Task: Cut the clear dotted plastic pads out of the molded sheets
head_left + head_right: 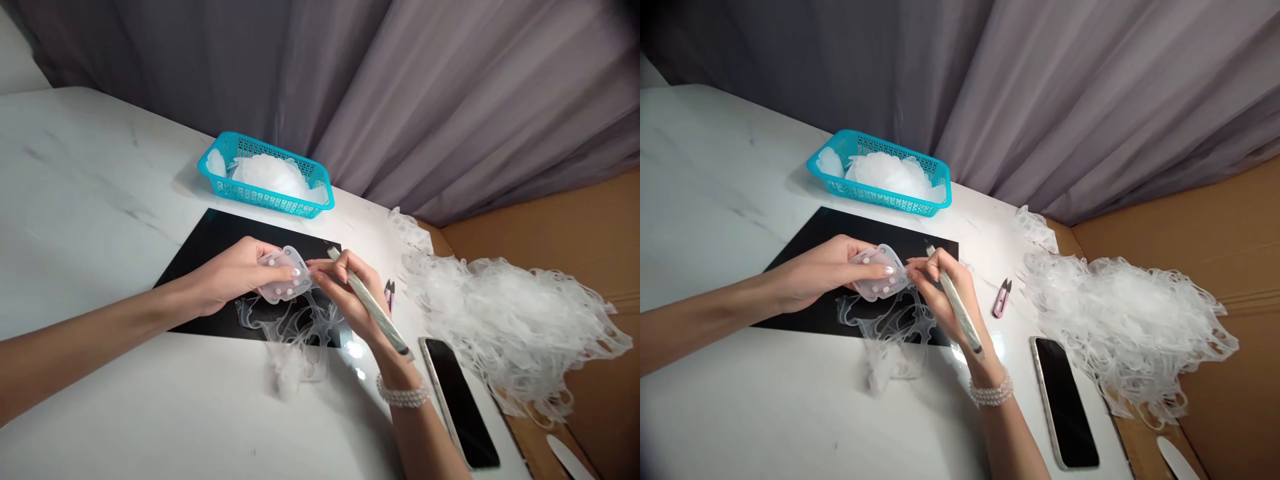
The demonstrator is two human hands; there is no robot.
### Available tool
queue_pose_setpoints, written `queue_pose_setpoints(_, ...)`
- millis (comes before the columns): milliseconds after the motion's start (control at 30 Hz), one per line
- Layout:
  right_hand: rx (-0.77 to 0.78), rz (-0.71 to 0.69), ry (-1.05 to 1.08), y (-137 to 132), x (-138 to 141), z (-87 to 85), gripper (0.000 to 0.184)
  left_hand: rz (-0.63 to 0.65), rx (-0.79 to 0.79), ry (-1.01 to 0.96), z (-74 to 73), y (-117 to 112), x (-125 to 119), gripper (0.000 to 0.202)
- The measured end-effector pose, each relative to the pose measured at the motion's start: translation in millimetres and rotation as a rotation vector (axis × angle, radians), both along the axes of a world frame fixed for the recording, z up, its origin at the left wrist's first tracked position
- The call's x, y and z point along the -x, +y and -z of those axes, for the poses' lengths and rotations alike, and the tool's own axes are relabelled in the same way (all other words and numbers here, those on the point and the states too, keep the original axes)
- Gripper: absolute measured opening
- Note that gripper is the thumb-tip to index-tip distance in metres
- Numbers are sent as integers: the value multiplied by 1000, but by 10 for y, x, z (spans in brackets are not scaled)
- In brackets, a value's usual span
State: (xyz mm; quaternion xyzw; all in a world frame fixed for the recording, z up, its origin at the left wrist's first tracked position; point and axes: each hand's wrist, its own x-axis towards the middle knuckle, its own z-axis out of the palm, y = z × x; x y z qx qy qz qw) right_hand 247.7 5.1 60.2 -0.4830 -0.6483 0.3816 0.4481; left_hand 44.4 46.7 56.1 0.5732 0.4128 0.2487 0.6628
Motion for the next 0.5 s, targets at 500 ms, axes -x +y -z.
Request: queue_pose_setpoints(500,-130,584,-299,115,-545,215,35,-225,199,-253,28,189,124,25)
